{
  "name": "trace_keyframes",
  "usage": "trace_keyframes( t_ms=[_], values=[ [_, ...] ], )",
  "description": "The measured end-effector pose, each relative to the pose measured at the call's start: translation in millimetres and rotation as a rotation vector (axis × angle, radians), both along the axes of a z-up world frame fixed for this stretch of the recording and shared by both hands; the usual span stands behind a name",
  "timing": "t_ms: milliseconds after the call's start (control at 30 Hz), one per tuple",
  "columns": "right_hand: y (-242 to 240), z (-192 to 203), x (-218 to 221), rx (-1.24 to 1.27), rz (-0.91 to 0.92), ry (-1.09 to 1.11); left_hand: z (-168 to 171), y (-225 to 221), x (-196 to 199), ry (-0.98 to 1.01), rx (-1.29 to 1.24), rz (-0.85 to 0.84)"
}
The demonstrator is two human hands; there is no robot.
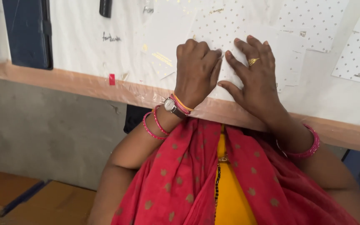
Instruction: Folding, checking, and smoothing paper cards at a manufacturing workstation.
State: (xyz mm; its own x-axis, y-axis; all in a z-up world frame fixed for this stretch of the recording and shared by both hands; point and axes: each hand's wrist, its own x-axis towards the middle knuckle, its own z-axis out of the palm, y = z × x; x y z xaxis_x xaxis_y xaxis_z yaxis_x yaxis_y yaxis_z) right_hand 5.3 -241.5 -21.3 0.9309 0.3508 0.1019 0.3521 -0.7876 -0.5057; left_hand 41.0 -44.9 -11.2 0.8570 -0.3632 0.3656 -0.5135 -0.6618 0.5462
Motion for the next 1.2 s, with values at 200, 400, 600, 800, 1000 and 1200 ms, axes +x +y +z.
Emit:
trace_keyframes(
  t_ms=[200,400,600,800,1000,1200],
  values=[
    [-2,-2,6,-0.001,-0.009,-0.012,-5,-1,13,-0.049,-0.027,-0.029],
    [-2,-1,9,-0.023,-0.018,-0.022,34,28,35,0.383,-0.504,0.159],
    [8,0,3,-0.133,0.020,-0.014,-4,45,17,0.091,-0.159,-0.059],
    [14,-2,6,-0.122,0.087,0.188,-13,50,14,0.194,-0.182,-0.076],
    [-8,11,22,-0.301,-0.109,-0.051,-14,51,13,0.196,-0.198,-0.076],
    [0,4,42,-0.304,-0.061,0.028,-11,52,14,0.186,-0.257,-0.063]
  ],
)
